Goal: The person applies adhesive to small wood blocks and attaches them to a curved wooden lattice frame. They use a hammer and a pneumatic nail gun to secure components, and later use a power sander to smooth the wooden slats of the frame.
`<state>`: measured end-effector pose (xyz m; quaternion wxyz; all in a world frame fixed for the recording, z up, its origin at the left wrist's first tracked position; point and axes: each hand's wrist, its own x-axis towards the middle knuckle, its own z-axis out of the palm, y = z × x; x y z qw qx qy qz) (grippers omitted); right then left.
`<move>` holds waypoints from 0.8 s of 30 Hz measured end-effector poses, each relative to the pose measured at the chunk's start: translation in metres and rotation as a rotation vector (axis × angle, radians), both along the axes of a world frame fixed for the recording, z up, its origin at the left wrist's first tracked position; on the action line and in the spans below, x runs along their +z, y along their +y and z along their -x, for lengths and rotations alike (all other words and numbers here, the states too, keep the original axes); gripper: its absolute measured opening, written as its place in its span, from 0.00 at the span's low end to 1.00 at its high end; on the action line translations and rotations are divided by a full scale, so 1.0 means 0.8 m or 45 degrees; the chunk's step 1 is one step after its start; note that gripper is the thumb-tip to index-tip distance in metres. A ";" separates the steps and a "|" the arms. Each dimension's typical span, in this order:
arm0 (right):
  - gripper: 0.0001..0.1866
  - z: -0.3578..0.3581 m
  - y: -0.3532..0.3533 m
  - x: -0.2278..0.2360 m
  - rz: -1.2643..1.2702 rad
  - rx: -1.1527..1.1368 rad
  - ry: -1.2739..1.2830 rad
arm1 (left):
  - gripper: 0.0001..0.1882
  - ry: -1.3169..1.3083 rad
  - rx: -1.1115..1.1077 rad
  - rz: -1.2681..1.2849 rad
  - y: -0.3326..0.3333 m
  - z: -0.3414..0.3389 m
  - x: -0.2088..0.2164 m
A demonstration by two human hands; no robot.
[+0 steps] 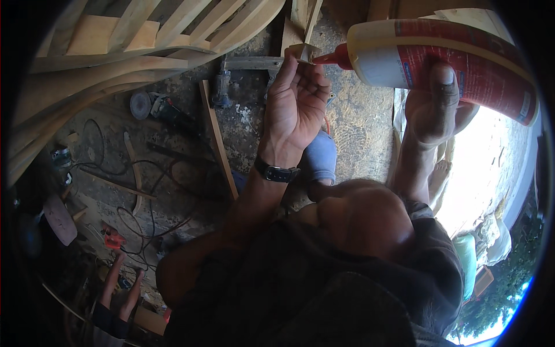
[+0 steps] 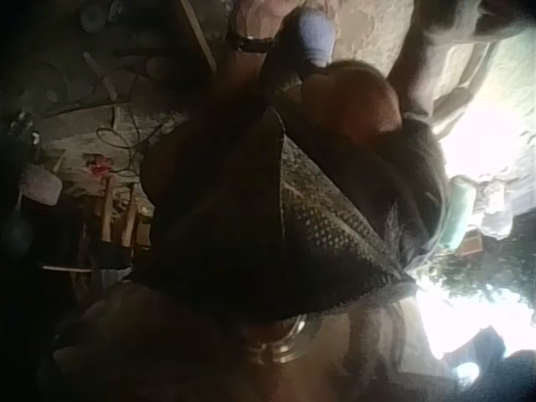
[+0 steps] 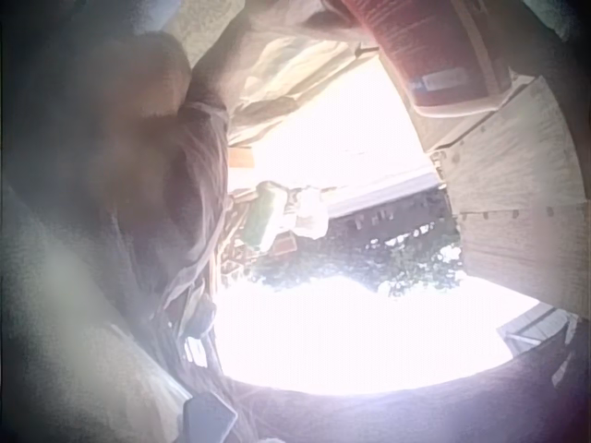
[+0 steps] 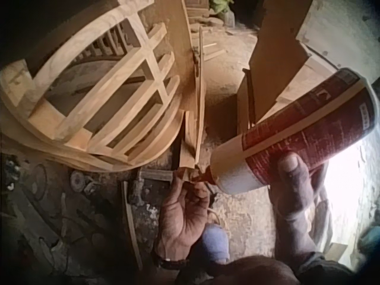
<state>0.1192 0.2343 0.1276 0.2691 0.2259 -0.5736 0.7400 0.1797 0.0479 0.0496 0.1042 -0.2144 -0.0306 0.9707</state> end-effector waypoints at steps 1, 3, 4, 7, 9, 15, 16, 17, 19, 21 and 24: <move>0.29 0.000 0.001 -0.001 -0.005 -0.017 0.002 | 0.17 -0.006 0.002 -0.010 0.001 0.000 0.000; 0.29 0.000 0.003 -0.001 -0.013 -0.048 0.006 | 0.16 -0.019 0.010 -0.026 0.001 0.000 0.002; 0.29 0.000 0.003 0.000 -0.007 -0.062 0.004 | 0.16 -0.020 0.008 -0.027 0.000 0.000 0.002; 0.28 0.001 -0.001 0.001 0.019 -0.084 -0.006 | 0.16 -0.027 0.003 -0.017 -0.001 0.000 0.003; 0.26 0.001 -0.004 0.000 0.052 -0.068 -0.018 | 0.16 -0.038 0.009 0.011 -0.001 0.001 0.006; 0.19 0.004 0.022 -0.060 0.609 -0.263 -0.596 | 0.16 0.003 0.083 0.409 -0.028 0.005 0.011; 0.19 -0.001 0.032 -0.079 0.770 -0.261 -0.760 | 0.16 -0.037 0.108 0.573 -0.027 0.004 0.012; 0.21 -0.005 0.038 -0.097 0.825 -0.312 -0.885 | 0.15 0.001 0.123 0.784 -0.028 0.004 0.008; 0.28 -0.020 0.065 -0.147 0.961 -0.365 -1.144 | 0.17 0.075 0.109 1.185 -0.029 0.013 0.005; 0.32 -0.033 0.090 -0.211 1.084 -0.393 -1.224 | 0.18 0.122 0.109 1.539 -0.029 0.026 0.011; 0.30 -0.039 0.094 -0.284 1.101 -0.651 -1.398 | 0.17 0.309 0.108 1.910 -0.043 0.050 0.000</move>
